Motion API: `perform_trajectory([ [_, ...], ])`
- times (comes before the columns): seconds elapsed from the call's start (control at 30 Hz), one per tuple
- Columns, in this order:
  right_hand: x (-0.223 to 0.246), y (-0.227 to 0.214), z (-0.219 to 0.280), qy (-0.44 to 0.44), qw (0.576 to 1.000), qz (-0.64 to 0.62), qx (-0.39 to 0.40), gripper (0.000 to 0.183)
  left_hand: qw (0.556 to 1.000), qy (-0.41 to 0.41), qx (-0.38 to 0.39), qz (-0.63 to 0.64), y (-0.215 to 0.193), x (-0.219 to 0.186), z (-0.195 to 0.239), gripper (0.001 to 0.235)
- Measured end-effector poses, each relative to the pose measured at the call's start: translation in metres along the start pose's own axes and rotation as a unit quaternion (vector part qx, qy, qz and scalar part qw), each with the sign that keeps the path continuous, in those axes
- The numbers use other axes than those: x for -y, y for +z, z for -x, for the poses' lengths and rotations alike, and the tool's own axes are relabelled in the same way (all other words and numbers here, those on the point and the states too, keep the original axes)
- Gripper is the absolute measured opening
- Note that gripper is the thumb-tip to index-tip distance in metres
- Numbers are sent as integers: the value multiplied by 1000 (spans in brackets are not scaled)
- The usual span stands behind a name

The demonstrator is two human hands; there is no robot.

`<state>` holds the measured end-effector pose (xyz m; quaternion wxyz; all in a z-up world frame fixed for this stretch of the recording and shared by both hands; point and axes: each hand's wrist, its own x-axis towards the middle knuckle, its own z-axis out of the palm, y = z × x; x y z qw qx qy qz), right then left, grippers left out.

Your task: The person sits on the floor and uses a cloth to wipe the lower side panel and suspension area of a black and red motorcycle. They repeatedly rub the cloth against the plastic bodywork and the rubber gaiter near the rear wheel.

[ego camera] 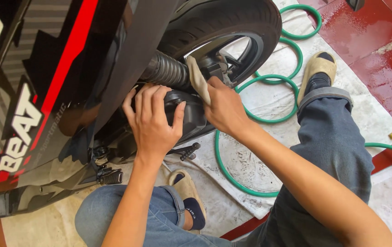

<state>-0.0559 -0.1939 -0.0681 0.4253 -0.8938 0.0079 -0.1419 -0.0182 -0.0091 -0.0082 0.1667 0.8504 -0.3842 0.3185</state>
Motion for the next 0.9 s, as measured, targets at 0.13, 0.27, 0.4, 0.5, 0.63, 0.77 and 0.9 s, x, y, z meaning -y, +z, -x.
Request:
perform_trajectory([
  [0.13,7,-10,8,-18,999,29,20,19,1000,3,3,-6,-2,0,0,33],
  [0.27,4,-20,13,21,995,-33,87,18,1000,4,9,-15,-1,0,-1,34],
  [0.4,-21,-13,14,128,959,-244,69,26,1000,11,3,-19,0,0,0,34],
  [0.5,-28,-10,10,112,964,-239,-43,17,1000,11,1,-4,-1,0,-2,33],
  [0.63,5,-17,-2,15,975,-215,-59,16,1000,3,7,3,-4,1,-3,34],
  [0.77,9,-7,-1,-36,991,-125,-14,19,993,-59,62,83,-20,0,-9,35],
  [0.9,-5,-7,13,-46,992,-113,41,15,979,-120,109,127,-28,-3,-16,33],
])
